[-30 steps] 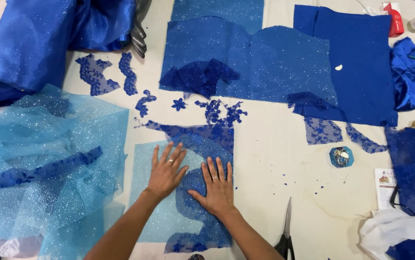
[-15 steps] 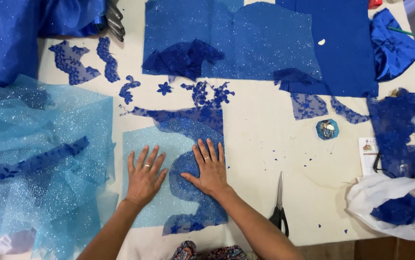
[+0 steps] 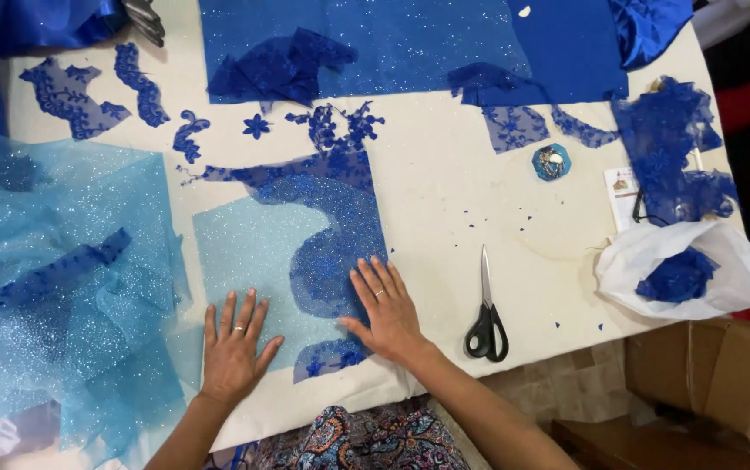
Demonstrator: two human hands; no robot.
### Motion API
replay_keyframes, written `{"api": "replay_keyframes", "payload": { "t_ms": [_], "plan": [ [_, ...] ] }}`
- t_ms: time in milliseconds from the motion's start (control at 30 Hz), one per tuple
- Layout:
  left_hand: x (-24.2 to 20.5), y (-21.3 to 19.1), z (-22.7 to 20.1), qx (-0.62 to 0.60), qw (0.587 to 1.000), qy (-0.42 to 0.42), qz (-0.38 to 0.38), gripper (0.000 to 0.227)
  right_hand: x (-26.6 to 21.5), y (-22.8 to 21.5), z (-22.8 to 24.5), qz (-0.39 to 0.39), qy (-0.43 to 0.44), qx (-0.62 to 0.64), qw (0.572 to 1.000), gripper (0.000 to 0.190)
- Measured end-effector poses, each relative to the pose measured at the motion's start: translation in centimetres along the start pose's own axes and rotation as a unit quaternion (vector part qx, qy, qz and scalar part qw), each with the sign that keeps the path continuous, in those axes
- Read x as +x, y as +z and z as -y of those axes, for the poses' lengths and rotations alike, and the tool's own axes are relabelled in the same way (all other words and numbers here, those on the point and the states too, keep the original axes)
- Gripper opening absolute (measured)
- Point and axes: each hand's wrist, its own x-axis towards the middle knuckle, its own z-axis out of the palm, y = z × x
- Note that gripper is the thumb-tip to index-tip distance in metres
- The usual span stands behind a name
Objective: The person cuts a piece of blue glittery fabric using scissors, then pins a lace trim to it. They measure the fabric with a tape measure and continue cutting along the edge.
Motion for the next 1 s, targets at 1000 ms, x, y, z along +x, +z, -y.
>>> {"api": "replay_keyframes", "payload": {
  "t_ms": [1000],
  "plan": [
    [0.2,2.7,1.1,0.101,0.993,-0.059,0.010,0.093,-9.0,-1.2,-7.1,-0.214,0.270,0.091,0.935,0.037]
  ]
}}
